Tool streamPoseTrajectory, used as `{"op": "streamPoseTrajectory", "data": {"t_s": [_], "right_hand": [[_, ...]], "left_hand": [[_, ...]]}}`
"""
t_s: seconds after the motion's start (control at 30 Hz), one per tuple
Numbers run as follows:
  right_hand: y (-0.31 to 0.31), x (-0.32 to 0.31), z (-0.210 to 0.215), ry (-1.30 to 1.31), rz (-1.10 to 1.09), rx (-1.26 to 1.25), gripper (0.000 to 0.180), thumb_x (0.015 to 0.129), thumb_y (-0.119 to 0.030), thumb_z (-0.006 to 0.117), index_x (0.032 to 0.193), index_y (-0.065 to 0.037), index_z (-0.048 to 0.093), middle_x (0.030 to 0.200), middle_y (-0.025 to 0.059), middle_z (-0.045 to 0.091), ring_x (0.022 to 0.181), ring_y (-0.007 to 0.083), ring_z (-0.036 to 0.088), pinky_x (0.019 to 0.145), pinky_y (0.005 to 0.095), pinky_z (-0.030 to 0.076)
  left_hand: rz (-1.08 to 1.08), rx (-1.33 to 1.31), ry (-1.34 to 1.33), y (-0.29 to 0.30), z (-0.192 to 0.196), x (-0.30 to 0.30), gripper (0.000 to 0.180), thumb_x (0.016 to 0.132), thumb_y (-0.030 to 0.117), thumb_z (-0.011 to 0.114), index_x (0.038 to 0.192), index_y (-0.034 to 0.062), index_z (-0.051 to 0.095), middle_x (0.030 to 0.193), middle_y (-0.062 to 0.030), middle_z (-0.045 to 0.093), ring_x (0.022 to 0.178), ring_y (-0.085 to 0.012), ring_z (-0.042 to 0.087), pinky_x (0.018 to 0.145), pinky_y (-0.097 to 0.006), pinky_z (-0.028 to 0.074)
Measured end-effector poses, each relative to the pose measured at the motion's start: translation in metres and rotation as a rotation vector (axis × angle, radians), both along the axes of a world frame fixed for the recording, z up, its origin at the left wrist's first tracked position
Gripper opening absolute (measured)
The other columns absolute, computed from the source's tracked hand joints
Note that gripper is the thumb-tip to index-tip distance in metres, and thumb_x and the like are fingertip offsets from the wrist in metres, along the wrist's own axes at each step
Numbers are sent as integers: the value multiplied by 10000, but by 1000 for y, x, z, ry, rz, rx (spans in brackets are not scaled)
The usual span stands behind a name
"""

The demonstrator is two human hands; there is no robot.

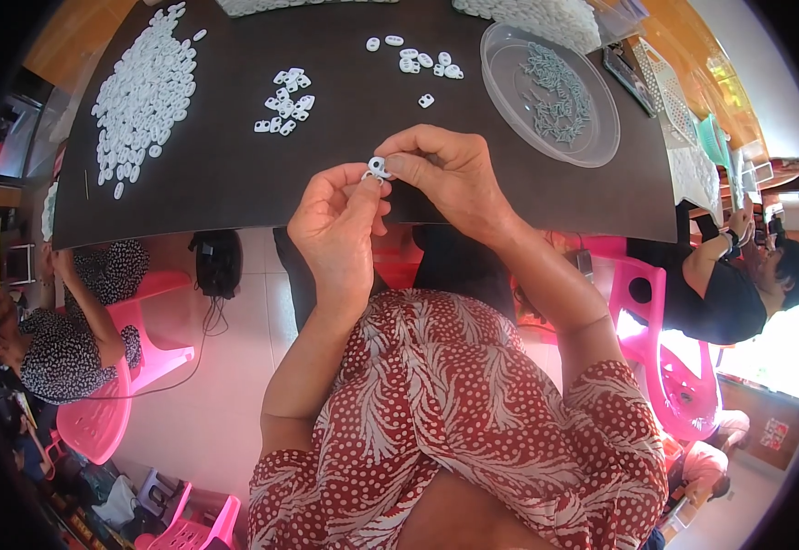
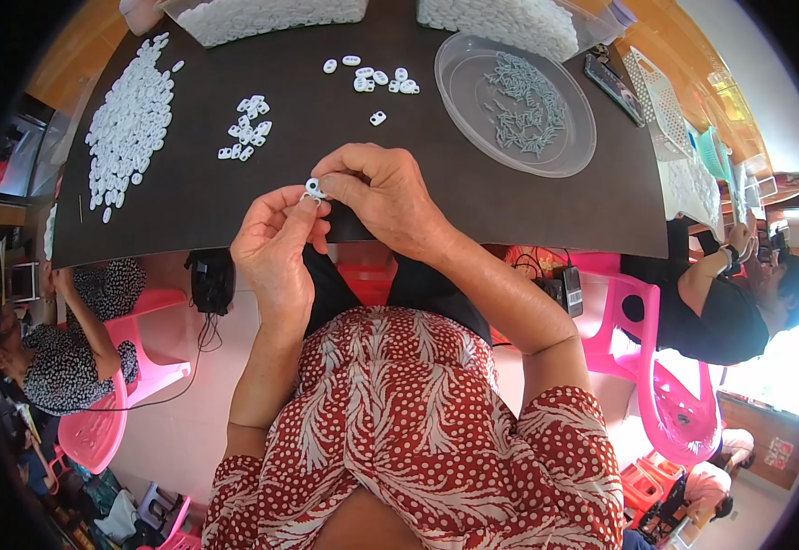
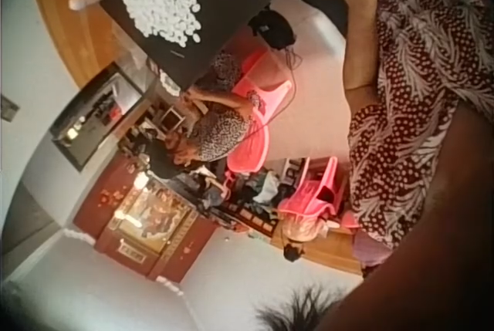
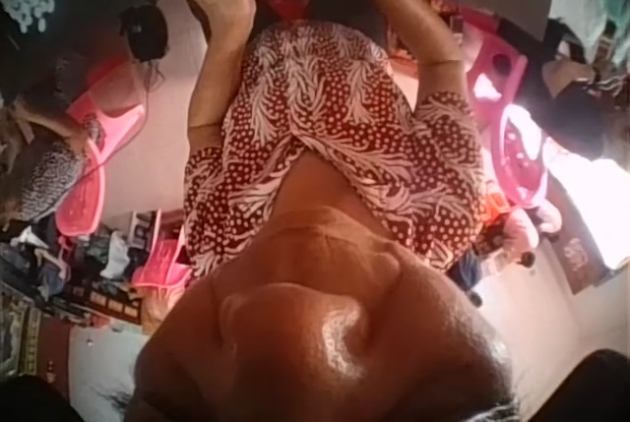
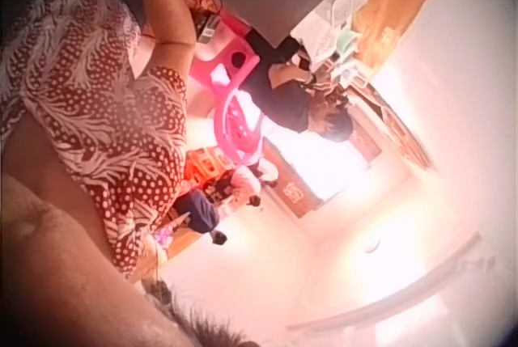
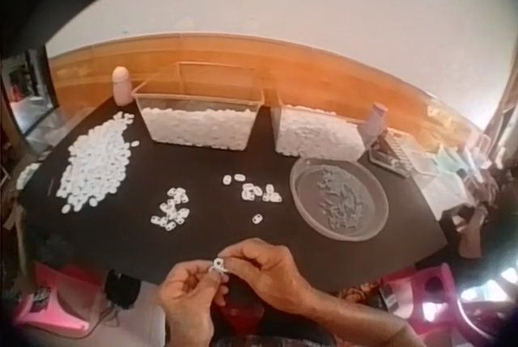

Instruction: Manual assembly of small white plastic components by inserting grey circular inserts into them.

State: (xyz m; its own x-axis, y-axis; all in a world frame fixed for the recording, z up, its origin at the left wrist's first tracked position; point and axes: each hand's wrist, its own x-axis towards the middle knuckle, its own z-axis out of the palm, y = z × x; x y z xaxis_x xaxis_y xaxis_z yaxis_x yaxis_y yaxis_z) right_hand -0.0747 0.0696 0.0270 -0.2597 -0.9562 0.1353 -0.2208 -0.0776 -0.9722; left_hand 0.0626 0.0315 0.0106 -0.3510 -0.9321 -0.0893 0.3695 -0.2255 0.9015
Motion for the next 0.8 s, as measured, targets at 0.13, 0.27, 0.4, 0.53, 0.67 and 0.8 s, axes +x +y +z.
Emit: {"op": "streamPoseTrajectory", "data": {"t_s": [0.13, 0.27, 0.4, 0.53, 0.67, 0.8], "right_hand": [[1, 2, -1, 104, -26, -10, 115, 852, -34, 608, 936, 26, 659, 851, 41, 661, 799, 86, 595, 735, 230, 483], [2, 5, 0, 146, -42, -12, 114, 850, -27, 601, 938, 13, 660, 835, 46, 643, 814, 104, 587, 747, 245, 474], [2, 10, -4, 173, -81, -86, 86, 811, -49, 592, 855, -8, 654, 767, 79, 624, 756, 200, 558, 693, 326, 453], [5, 11, -4, 281, -72, -105, 103, 793, -49, 601, 876, -20, 654, 761, 73, 606, 750, 212, 540, 688, 338, 446], [12, 14, 2, 359, -26, -30, 229, 772, -16, 653, 1000, -1, 649, 817, 56, 585, 767, 137, 523, 629, 256, 443], [13, 17, -6, 418, -58, -177, 279, 734, -13, 679, 1011, -3, 645, 837, 59, 594, 772, 144, 527, 592, 256, 443]], "left_hand": [[-7, -21, 55, 1, -4, 0, 157, 865, -20, 584, 1019, -49, 583, 797, -75, 640, 626, -76, 572, 498, -174, 445], [-38, -61, 83, 2, -8, 1, 240, 876, -11, 581, 1111, -60, 570, 817, -79, 636, 648, -86, 576, 518, -181, 454], [-41, -31, 90, 2, -11, 1, 247, 882, -1, 581, 1121, -62, 572, 826, -87, 639, 654, -89, 580, 528, -183, 459], [-8, -65, 98, 4, -12, 0, 234, 886, 36, 588, 1092, -74, 587, 808, -109, 643, 634, -126, 597, 496, -228, 486], [-1, -51, 133, 3, -12, 1, 213, 884, -1, 580, 1086, -66, 595, 824, -75, 636, 646, -88, 568, 565, -201, 470], [37, 5, 115, 5, -3, -2, 194, 881, -5, 583, 1064, -64, 608, 812, -67, 635, 640, -84, 563, 589, -202, 469]]}}
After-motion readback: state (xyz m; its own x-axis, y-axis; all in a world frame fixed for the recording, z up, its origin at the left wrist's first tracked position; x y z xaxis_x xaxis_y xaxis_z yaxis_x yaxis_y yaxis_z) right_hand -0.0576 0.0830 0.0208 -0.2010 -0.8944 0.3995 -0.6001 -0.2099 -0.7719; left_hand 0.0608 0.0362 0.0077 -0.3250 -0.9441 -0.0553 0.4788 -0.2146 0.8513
